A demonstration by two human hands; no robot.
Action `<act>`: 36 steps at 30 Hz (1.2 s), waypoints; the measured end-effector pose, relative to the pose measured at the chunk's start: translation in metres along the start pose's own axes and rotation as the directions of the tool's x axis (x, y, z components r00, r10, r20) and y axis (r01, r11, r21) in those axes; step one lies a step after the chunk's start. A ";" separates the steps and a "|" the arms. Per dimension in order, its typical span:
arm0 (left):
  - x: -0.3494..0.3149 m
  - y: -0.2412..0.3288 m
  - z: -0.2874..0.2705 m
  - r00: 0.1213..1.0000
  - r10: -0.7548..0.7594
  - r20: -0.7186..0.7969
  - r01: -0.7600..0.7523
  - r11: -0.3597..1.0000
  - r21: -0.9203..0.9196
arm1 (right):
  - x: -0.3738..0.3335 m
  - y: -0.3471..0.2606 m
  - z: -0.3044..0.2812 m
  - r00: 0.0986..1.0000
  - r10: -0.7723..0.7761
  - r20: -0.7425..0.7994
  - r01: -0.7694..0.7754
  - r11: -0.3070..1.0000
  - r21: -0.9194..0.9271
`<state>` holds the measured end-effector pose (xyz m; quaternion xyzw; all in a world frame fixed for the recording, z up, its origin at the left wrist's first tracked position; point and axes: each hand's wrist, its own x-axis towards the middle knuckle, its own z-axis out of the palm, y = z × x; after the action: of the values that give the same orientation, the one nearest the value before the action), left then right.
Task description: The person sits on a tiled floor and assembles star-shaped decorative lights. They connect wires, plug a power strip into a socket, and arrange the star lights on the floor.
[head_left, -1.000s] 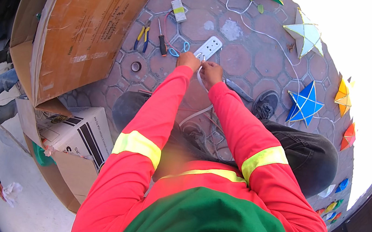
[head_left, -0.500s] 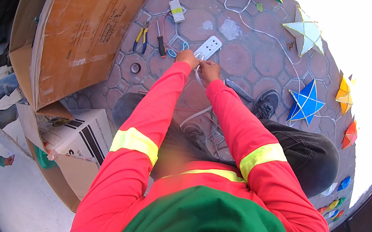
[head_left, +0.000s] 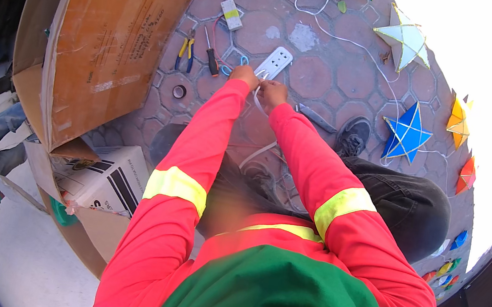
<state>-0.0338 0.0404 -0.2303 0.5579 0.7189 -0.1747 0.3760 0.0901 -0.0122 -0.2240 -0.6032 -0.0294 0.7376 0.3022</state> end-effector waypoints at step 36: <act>-0.015 -0.012 -0.001 0.949 0.099 -0.298 -0.177 0.953 -0.247 | -0.007 -0.047 -0.048 0.800 -0.533 0.274 0.476 0.287 -0.832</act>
<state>-0.0439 0.0272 -0.2210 0.5699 0.7409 0.0333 0.3537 0.1538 0.0072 -0.2119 -0.6486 -0.5792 0.4640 0.1690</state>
